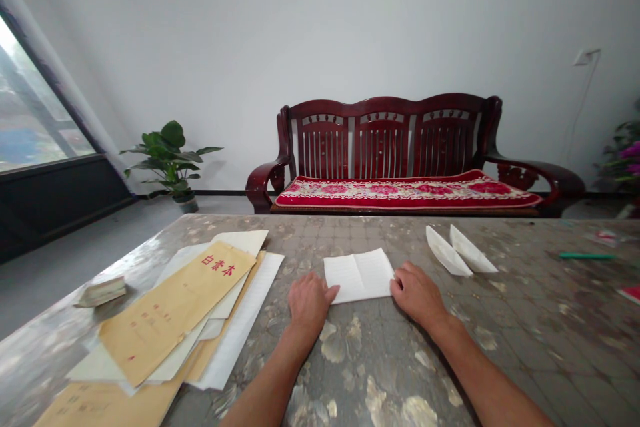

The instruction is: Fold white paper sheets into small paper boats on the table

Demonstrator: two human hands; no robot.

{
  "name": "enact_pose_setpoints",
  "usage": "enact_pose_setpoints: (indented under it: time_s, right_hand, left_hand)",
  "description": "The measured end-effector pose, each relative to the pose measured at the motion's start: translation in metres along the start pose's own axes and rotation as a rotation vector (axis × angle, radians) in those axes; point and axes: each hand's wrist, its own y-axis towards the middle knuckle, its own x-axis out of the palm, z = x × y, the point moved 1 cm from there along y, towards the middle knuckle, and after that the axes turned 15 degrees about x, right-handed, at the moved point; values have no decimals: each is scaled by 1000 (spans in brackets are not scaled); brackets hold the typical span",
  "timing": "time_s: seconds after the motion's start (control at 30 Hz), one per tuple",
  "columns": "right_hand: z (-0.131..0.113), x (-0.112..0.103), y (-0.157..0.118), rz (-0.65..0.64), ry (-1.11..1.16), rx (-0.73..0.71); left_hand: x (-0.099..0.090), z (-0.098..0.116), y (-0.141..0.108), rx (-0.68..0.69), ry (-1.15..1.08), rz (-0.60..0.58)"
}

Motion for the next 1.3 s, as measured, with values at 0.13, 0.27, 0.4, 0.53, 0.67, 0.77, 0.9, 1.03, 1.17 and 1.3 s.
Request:
enact_pose_setpoints:
  time_s: [0.13,0.27,0.4,0.53,0.67,0.77,0.9,1.03,1.17,1.3]
  right_hand:
    - [-1,2,1,7,-16,-13]
    - [-2,3,1,-4,-35,-18]
    - [-2,2,0,-4,-52,-17]
    - [-3,1,1,-21,-68,-19]
    - [-4,0,1,-28,-74,-17]
    - [-5,0,0,-19,-81,-24]
    - [-5,-1,-1,-18,-76,-15]
    - [-5,-6,-1,-36,-73,13]
    - [-4,-12,-3,-33,-102,67]
    - [-5,-16,-5,-21,-108,94]
  left_hand:
    - [1,-1,0,-11,-11,22]
    - [2,-1,0,-16,-6,40]
    - [2,-1,0,-11,5,52]
    - [3,-2,0,-13,-10,65]
    - [3,-2,-1,-3,-19,152]
    - [6,-2,1,124,-56,201]
    - [16,-7,7,412,-157,152]
    - [19,-9,10,497,-162,95]
    - [12,7,10,442,-22,31]
    - [11,33,13,291,107,25]
